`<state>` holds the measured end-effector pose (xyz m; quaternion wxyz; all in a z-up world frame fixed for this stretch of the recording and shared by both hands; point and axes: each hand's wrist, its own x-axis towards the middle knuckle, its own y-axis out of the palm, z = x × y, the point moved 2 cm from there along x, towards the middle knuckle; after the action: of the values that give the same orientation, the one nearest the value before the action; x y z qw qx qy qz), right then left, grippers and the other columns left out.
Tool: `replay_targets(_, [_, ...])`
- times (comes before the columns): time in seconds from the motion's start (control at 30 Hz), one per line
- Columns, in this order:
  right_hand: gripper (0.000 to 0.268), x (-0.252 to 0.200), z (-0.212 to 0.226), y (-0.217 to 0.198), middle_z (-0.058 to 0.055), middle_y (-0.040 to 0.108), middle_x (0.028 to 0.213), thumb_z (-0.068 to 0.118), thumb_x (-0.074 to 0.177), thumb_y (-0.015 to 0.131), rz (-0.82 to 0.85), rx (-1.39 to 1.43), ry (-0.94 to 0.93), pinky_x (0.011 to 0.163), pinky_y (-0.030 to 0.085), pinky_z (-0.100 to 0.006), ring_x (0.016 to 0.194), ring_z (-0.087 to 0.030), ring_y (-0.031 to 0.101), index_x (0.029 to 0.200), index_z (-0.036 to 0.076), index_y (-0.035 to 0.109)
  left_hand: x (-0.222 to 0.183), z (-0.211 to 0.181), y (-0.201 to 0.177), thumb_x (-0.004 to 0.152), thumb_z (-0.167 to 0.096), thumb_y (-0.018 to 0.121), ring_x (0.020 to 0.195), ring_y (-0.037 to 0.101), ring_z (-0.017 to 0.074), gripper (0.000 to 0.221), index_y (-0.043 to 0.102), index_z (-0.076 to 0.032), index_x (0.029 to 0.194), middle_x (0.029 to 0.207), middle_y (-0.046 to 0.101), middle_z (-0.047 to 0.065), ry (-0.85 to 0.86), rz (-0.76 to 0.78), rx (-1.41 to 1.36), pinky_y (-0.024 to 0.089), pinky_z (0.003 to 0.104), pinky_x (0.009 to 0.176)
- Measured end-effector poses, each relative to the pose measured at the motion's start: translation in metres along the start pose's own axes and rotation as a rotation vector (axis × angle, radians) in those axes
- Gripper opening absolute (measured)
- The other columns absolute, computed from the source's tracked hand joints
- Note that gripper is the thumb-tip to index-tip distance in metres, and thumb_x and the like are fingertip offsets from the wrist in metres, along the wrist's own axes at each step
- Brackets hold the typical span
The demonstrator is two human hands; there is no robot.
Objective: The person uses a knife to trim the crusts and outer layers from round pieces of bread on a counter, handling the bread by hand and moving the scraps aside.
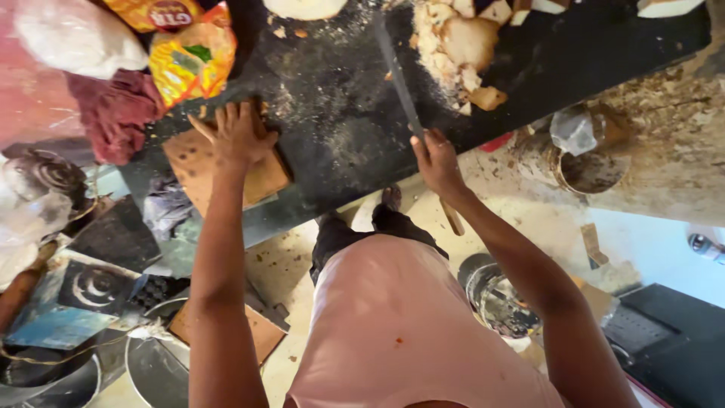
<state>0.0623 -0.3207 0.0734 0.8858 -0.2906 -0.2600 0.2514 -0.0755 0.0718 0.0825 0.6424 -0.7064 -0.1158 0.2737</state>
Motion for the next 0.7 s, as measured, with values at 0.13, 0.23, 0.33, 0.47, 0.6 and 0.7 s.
replay_targets(0.13, [0.048, 0.003, 0.036, 0.05, -0.025, 0.069, 0.111, 0.022, 0.107, 0.06, 0.102, -0.062, -0.057, 0.076, 0.053, -0.052, 0.091, -0.046, 0.067, 0.15, 0.007, 0.046, -0.01, 0.016, 0.014, 0.073, -0.054, 0.08, 0.143, 0.032, 0.042, 0.102, 0.041, 0.0, 0.15, 0.153, 0.041, 0.023, 0.114, -0.165, -0.156, 0.012, 0.071, 0.114])
replay_targets(0.23, [0.057, 0.036, 0.068, 0.08, -0.025, 0.071, 0.113, 0.023, 0.105, 0.059, 0.092, -0.106, -0.093, 0.073, 0.054, -0.051, 0.084, -0.043, 0.068, 0.157, 0.01, 0.038, -0.012, 0.032, 0.012, 0.076, -0.052, 0.077, 0.144, 0.034, 0.0428, 0.093, 0.044, 0.0, 0.147, 0.147, 0.045, 0.022, 0.059, -0.199, -0.192, 0.017, 0.069, 0.114])
replay_targets(0.33, [0.057, 0.073, 0.073, 0.105, -0.019, 0.07, 0.09, 0.027, 0.112, 0.056, -0.003, -0.053, 0.0, 0.066, 0.052, -0.048, 0.074, -0.037, 0.068, 0.162, 0.013, 0.034, -0.021, 0.046, 0.02, 0.091, -0.054, 0.067, 0.145, 0.039, 0.04, 0.08, 0.047, -0.004, 0.149, 0.149, 0.048, 0.02, -0.021, -0.183, -0.212, 0.023, 0.066, 0.12])
replay_targets(0.47, [0.049, 0.138, 0.03, 0.149, -0.014, 0.061, 0.071, 0.031, 0.115, 0.052, -0.078, 0.215, 0.126, 0.055, 0.047, -0.043, 0.057, -0.031, 0.063, 0.159, 0.015, 0.041, -0.015, 0.043, 0.025, 0.097, -0.062, 0.061, 0.144, 0.035, 0.0429, 0.087, 0.041, -0.002, 0.158, 0.153, 0.046, 0.023, 0.107, -0.262, -0.137, 0.014, 0.071, 0.119])
replay_targets(0.6, [0.035, 0.184, -0.015, 0.189, -0.012, 0.067, 0.088, 0.039, 0.116, 0.053, -0.313, 0.106, -0.053, 0.062, 0.052, -0.039, 0.074, -0.031, 0.068, 0.139, 0.013, 0.055, -0.033, 0.038, 0.024, 0.097, -0.068, 0.053, 0.153, 0.022, 0.0422, 0.092, 0.037, -0.002, 0.159, 0.163, 0.035, 0.021, 0.211, -0.38, -0.068, 0.006, 0.071, 0.118])
replay_targets(0.7, [0.033, 0.181, -0.02, 0.195, -0.012, 0.066, 0.083, 0.041, 0.115, 0.057, -0.308, 0.029, 0.013, 0.06, 0.048, -0.042, 0.071, -0.031, 0.067, 0.122, 0.009, 0.06, -0.064, 0.049, 0.024, 0.105, -0.063, 0.047, 0.159, 0.017, 0.0364, 0.085, 0.034, -0.003, 0.164, 0.17, 0.028, 0.019, 0.224, -0.348, -0.099, 0.004, 0.069, 0.123])
